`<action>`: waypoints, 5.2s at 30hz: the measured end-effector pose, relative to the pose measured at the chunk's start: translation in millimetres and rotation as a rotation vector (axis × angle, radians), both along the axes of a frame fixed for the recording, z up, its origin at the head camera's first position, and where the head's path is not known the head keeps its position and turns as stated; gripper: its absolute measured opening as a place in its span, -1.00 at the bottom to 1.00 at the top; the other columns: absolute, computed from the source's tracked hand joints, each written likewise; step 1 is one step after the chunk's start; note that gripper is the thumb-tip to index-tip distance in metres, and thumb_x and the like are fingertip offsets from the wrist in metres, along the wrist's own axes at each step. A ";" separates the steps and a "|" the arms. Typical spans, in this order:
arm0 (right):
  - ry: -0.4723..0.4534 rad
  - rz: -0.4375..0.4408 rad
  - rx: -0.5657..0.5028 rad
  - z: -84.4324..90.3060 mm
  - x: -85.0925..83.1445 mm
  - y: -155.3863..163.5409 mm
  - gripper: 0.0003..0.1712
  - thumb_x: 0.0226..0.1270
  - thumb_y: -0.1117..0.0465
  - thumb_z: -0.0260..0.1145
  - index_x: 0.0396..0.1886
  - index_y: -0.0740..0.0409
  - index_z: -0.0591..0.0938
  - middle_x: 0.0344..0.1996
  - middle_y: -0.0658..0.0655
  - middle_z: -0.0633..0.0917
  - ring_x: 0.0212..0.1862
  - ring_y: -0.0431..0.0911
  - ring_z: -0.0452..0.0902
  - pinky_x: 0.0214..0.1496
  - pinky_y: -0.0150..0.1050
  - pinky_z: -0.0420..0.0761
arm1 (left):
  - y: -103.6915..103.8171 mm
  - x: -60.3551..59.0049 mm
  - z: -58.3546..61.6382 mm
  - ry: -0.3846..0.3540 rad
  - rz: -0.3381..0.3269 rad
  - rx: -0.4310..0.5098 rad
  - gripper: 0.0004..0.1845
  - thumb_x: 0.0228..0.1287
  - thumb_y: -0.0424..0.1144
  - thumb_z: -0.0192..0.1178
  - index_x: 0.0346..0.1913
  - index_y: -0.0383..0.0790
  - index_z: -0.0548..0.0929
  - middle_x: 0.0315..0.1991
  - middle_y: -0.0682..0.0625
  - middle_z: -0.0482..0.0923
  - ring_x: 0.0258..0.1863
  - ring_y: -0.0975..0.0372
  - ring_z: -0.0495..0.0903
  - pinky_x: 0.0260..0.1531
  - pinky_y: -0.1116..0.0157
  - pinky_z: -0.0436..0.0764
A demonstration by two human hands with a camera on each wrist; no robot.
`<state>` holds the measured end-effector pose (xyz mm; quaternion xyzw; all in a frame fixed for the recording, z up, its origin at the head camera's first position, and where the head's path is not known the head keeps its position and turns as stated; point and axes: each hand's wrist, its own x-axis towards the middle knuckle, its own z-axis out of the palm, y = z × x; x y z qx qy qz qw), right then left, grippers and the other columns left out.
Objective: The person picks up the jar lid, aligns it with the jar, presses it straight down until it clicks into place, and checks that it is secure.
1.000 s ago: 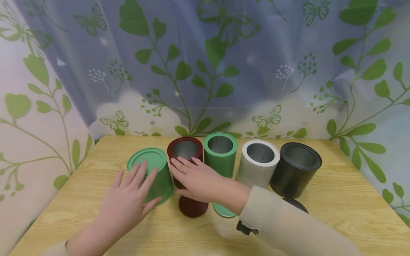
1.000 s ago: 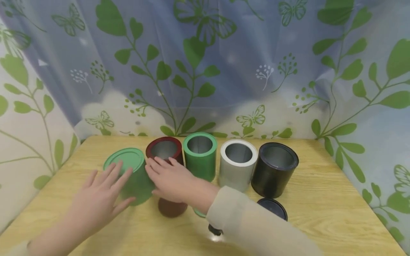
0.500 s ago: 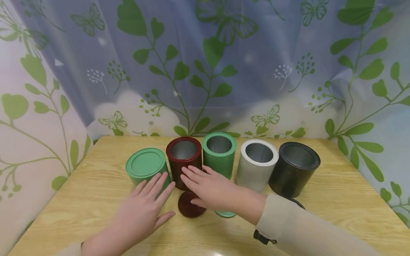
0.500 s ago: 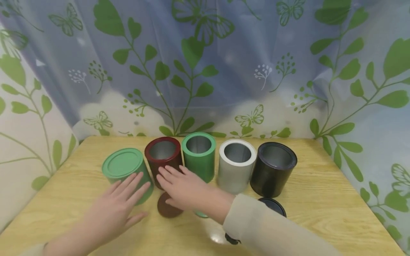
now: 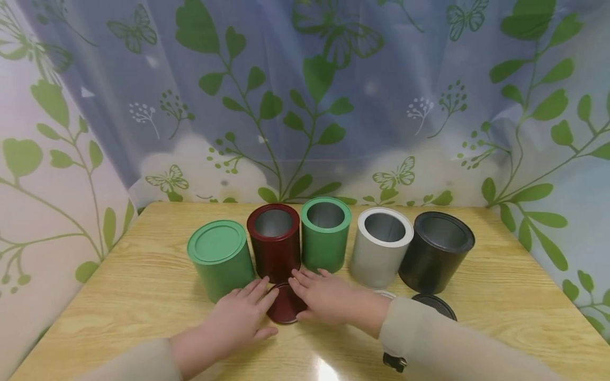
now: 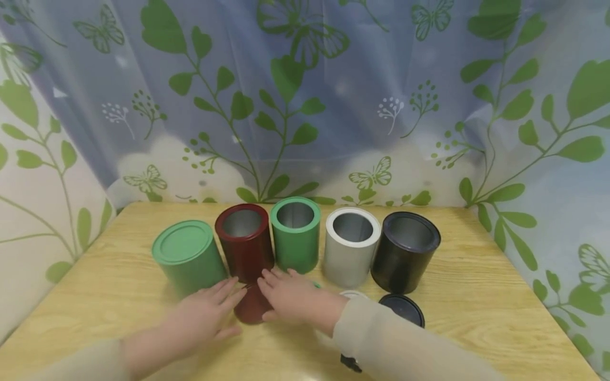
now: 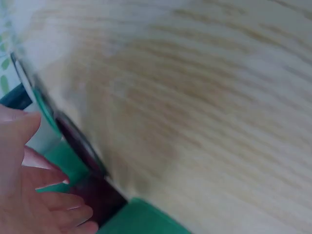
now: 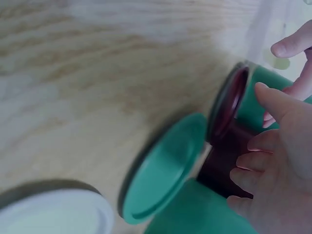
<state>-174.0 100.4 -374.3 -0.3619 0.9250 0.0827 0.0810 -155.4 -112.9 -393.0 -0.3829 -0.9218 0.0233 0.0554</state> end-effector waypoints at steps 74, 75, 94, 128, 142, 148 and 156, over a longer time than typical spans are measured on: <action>0.008 0.124 -0.255 20.4 18.1 12.1 -0.33 0.48 -0.07 -0.07 0.38 0.28 0.23 0.40 0.20 0.14 0.41 0.10 -0.03 0.35 -0.13 0.12 | 5.6 10.8 24.5 0.225 -0.176 0.138 -0.50 0.25 -0.12 0.22 0.13 -0.41 0.53 0.17 -0.29 0.43 0.15 -0.17 0.39 0.08 0.06 0.43; 0.007 0.119 -0.256 21.6 18.4 12.1 -0.33 0.48 -0.08 -0.07 0.38 0.27 0.22 0.40 0.19 0.14 0.42 0.09 -0.04 0.35 -0.12 0.13 | 5.5 10.7 25.8 0.234 -0.180 0.140 -0.50 0.24 -0.12 0.22 0.12 -0.42 0.53 0.16 -0.29 0.43 0.14 -0.17 0.39 0.08 0.06 0.43; 0.073 0.140 -0.246 47.0 16.5 12.6 -0.34 0.47 -0.06 -0.05 0.37 0.29 0.24 0.39 0.22 0.16 0.42 0.10 -0.04 0.35 -0.12 0.14 | 4.5 4.3 45.6 0.312 -0.224 0.180 -0.50 0.19 -0.15 0.27 0.10 -0.45 0.54 0.13 -0.33 0.45 0.10 -0.20 0.42 0.02 0.04 0.47; 0.015 0.060 -0.234 76.6 -22.9 8.5 -0.31 0.48 -0.08 -0.09 0.42 0.24 0.14 0.43 0.18 0.06 0.44 0.04 -0.16 0.39 -0.14 0.03 | 2.8 -36.6 81.9 0.119 -0.159 0.048 -0.48 0.40 -0.13 0.01 0.25 -0.45 0.38 0.25 -0.37 0.29 0.27 -0.18 0.22 0.22 0.01 0.24; -0.049 0.045 -0.249 73.9 -47.6 3.2 -0.32 0.48 -0.08 -0.09 0.42 0.24 0.14 0.42 0.17 0.07 0.44 0.02 -0.15 0.39 -0.13 0.04 | 0.6 -57.1 90.1 -0.100 -0.084 0.004 -0.45 0.46 -0.11 -0.09 0.34 -0.42 0.25 0.35 -0.32 0.13 0.35 -0.19 0.03 0.25 -0.02 0.17; -0.073 0.028 -0.232 74.7 -56.1 1.5 -0.31 0.49 -0.09 -0.10 0.42 0.23 0.13 0.43 0.18 0.05 0.44 0.02 -0.17 0.39 -0.13 0.02 | 0.8 -69.3 92.5 -0.224 -0.063 0.001 -0.45 0.48 -0.13 -0.13 0.37 -0.41 0.17 0.39 -0.31 0.01 0.38 -0.17 -0.08 0.28 -0.04 0.08; -0.091 -0.001 -0.211 73.9 -66.6 -3.8 -0.31 0.49 -0.10 -0.14 0.44 0.20 0.09 0.44 0.16 0.01 0.45 0.00 -0.20 0.40 -0.17 -0.02 | -2.6 -87.0 100.1 -0.347 -0.058 -0.020 -0.44 0.50 -0.12 -0.17 0.42 -0.32 0.07 0.43 -0.27 -0.10 0.40 -0.12 -0.16 0.28 -0.04 0.07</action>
